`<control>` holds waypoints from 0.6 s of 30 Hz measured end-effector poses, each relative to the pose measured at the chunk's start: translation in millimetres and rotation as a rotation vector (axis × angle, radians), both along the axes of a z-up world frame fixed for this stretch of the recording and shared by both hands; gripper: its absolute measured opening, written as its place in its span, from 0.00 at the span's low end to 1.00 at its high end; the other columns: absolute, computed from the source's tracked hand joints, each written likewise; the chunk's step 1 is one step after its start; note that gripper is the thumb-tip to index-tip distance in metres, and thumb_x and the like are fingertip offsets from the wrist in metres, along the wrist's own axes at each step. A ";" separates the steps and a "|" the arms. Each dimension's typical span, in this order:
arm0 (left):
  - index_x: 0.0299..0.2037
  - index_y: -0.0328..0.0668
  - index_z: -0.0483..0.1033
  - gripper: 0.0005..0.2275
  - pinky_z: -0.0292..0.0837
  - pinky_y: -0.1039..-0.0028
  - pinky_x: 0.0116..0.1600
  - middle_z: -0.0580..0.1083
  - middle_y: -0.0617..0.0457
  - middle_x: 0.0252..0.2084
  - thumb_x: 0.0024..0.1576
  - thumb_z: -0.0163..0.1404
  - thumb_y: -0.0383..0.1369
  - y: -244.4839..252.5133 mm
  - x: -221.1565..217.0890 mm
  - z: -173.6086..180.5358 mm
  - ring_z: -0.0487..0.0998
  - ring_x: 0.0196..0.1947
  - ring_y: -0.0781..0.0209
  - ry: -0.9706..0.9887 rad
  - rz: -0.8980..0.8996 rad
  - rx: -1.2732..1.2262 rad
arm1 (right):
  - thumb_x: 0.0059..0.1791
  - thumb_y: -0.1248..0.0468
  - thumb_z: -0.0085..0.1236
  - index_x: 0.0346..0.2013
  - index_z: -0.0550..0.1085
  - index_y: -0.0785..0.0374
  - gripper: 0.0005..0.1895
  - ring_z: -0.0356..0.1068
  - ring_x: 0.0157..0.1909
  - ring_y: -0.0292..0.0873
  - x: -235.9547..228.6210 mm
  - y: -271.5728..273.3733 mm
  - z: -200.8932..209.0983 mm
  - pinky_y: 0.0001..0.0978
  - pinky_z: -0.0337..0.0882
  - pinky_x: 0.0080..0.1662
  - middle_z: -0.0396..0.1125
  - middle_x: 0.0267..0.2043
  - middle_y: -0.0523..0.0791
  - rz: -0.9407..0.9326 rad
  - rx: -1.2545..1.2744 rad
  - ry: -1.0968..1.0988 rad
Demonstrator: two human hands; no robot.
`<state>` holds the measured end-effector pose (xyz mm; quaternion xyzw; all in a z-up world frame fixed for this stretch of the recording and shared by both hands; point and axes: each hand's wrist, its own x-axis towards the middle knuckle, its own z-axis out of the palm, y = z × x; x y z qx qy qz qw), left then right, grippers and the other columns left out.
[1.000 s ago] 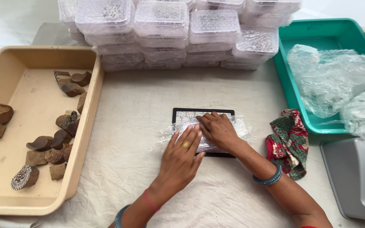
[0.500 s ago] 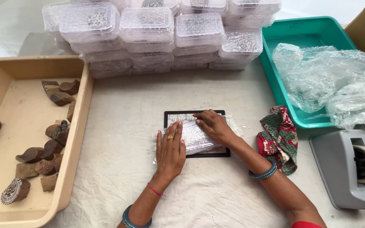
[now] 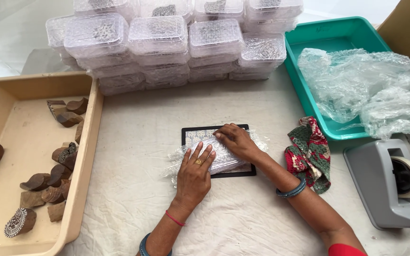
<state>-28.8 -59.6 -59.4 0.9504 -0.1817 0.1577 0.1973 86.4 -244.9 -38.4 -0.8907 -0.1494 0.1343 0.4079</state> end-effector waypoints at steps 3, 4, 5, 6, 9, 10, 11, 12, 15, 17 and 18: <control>0.62 0.42 0.74 0.23 0.46 0.55 0.76 0.67 0.51 0.71 0.54 0.47 0.27 1.3 -3.7 20.4 0.56 0.75 0.51 0.064 -0.050 -0.171 | 0.61 0.51 0.40 0.58 0.75 0.61 0.22 0.70 0.58 0.47 16.0 -25.0 -39.7 0.42 0.70 0.59 0.72 0.53 0.50 0.050 0.343 -0.066; 0.62 0.42 0.74 0.23 0.46 0.55 0.76 0.67 0.51 0.71 0.54 0.47 0.27 0.7 -2.9 19.7 0.56 0.75 0.51 0.060 -0.055 -0.174 | 0.61 0.51 0.40 0.58 0.75 0.61 0.22 0.70 0.58 0.47 9.0 -33.4 -24.9 0.42 0.70 0.59 0.72 0.53 0.50 0.046 0.339 -0.071; 0.62 0.41 0.74 0.22 0.45 0.55 0.76 0.67 0.50 0.71 0.56 0.48 0.29 0.9 -1.8 18.5 0.56 0.75 0.51 0.066 -0.054 -0.176 | 0.60 0.52 0.40 0.59 0.74 0.61 0.22 0.70 0.60 0.49 2.1 -40.9 -10.5 0.41 0.71 0.59 0.70 0.57 0.51 -0.005 0.310 -0.215; 0.62 0.40 0.74 0.21 0.44 0.55 0.76 0.66 0.50 0.71 0.57 0.48 0.32 0.7 -4.1 16.1 0.56 0.75 0.51 0.078 -0.047 -0.182 | 0.60 0.52 0.39 0.61 0.73 0.60 0.23 0.69 0.62 0.50 -6.9 -47.9 2.7 0.40 0.73 0.59 0.67 0.62 0.52 -0.052 0.277 -0.351; 0.62 0.40 0.74 0.20 0.45 0.54 0.76 0.66 0.51 0.70 0.59 0.47 0.33 0.3 -2.2 12.6 0.56 0.75 0.52 0.079 -0.038 -0.159 | 0.60 0.53 0.43 0.64 0.69 0.64 0.23 0.67 0.65 0.54 -40.4 -66.6 25.1 0.44 0.69 0.63 0.67 0.63 0.56 0.073 0.078 -0.701; 0.62 0.40 0.74 0.20 0.45 0.54 0.76 0.66 0.51 0.70 0.59 0.47 0.33 0.3 -1.9 11.9 0.56 0.75 0.52 0.078 -0.040 -0.161 | 0.60 0.53 0.43 0.64 0.69 0.64 0.23 0.67 0.65 0.54 -49.2 -68.6 8.1 0.44 0.69 0.63 0.67 0.63 0.56 0.072 0.075 -0.702; 0.61 0.40 0.74 0.19 0.46 0.55 0.76 0.66 0.51 0.70 0.60 0.47 0.35 -0.3 -1.6 11.4 0.57 0.75 0.52 0.083 -0.033 -0.159 | 0.59 0.56 0.43 0.67 0.67 0.64 0.24 0.65 0.67 0.51 -58.0 -71.3 -8.7 0.44 0.67 0.66 0.65 0.65 0.54 0.197 -0.119 -0.780; 0.61 0.40 0.74 0.19 0.46 0.55 0.76 0.66 0.51 0.70 0.62 0.48 0.37 -0.9 -1.6 10.5 0.57 0.75 0.52 0.090 -0.029 -0.156 | 0.58 0.59 0.43 0.71 0.65 0.63 0.26 0.63 0.69 0.48 -67.7 -74.2 -26.1 0.44 0.64 0.69 0.64 0.67 0.51 0.320 -0.315 -0.851; 0.61 0.41 0.74 0.19 0.46 0.55 0.75 0.64 0.48 0.72 0.63 0.47 0.40 -1.2 -2.0 9.9 0.57 0.75 0.52 0.042 -0.031 -0.171 | 0.52 0.51 0.50 0.69 0.63 0.60 0.32 0.54 0.74 0.47 -90.4 -54.9 2.7 0.48 0.51 0.69 0.59 0.73 0.47 0.452 -0.385 -0.800; 0.62 0.41 0.74 0.19 0.45 0.54 0.76 0.65 0.49 0.71 0.63 0.47 0.40 -0.9 -2.0 7.6 0.57 0.74 0.53 0.043 -0.028 -0.154 | 0.52 0.50 0.51 0.70 0.61 0.60 0.34 0.51 0.75 0.45 -89.9 -53.0 -3.9 0.48 0.47 0.70 0.56 0.74 0.46 0.423 -0.395 -0.756; 0.62 0.42 0.74 0.19 0.45 0.54 0.76 0.65 0.50 0.71 0.64 0.47 0.41 -0.7 -1.7 6.7 0.58 0.74 0.54 0.043 -0.025 -0.134 | 0.52 0.49 0.51 0.72 0.60 0.60 0.35 0.48 0.76 0.43 -89.7 -52.1 -6.8 0.48 0.43 0.71 0.54 0.75 0.45 0.393 -0.401 -0.713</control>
